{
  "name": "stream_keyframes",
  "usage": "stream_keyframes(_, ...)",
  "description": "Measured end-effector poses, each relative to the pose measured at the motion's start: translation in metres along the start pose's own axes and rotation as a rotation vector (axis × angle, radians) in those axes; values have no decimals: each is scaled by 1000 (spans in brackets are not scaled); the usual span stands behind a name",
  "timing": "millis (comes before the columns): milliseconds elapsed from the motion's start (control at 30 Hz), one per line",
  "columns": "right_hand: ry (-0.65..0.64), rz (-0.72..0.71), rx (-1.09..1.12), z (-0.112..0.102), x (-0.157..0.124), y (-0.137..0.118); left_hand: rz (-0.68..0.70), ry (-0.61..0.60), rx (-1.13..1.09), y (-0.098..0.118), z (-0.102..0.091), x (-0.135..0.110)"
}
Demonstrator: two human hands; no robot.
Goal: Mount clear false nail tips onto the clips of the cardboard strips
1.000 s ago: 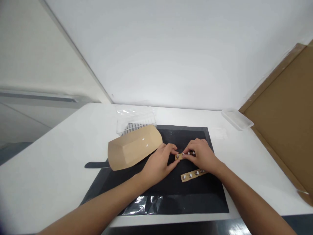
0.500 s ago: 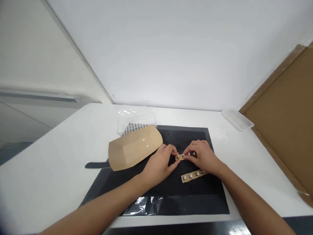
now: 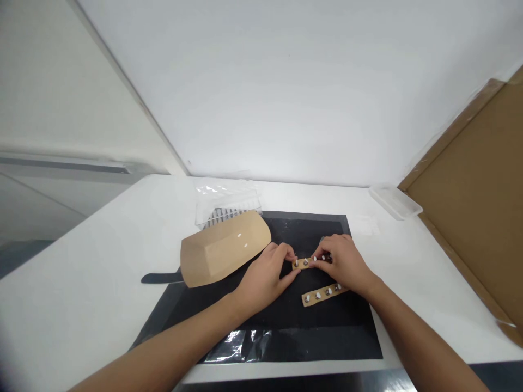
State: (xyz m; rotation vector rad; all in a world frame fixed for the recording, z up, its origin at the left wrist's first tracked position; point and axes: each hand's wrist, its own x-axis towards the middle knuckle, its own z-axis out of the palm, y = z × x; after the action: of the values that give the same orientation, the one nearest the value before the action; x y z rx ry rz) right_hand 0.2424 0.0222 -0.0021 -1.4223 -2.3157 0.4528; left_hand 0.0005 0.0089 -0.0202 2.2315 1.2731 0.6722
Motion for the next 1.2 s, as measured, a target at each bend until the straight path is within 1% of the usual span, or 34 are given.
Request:
stream_keyframes(333, 74, -16, -60, 1, -2, -1, 41, 38, 21, -1, 3, -1)
stream_keyframes(567, 244, -5, 120, -6, -2, -3, 58, 48, 54, -3, 3, -1)
stream_keyframes(633, 270, -15, 181, -8, -4, -4, 78, 61, 93, -3, 3, -2)
stream_keyframes(700, 252, -34, 240, -9, -6, -6, 117, 101, 126, -2, 2, -2)
stream_keyframes(767, 196, -73, 284, -11, -8, -9, 193, 153, 104, 0, -2, -2)
stream_keyframes(867, 111, -143, 336, -13, -11, -15, 376, 223, -28, 5, -10, -3)
stream_keyframes(933, 80, -175, 376, -13, -14, -20, 502, 258, -115, 10, -15, -3)
stream_keyframes(1000, 59, -204, 397, -13, -17, -26, 598, 270, -171, 13, -18, -3)
stream_keyframes(1067, 43, -228, 395, -11, -19, -30, 650, 269, -204, 15, -20, -3)
stream_keyframes(1200, 16, -270, 398, -11, -20, -34, 668, 278, -235, 15, -22, -1)
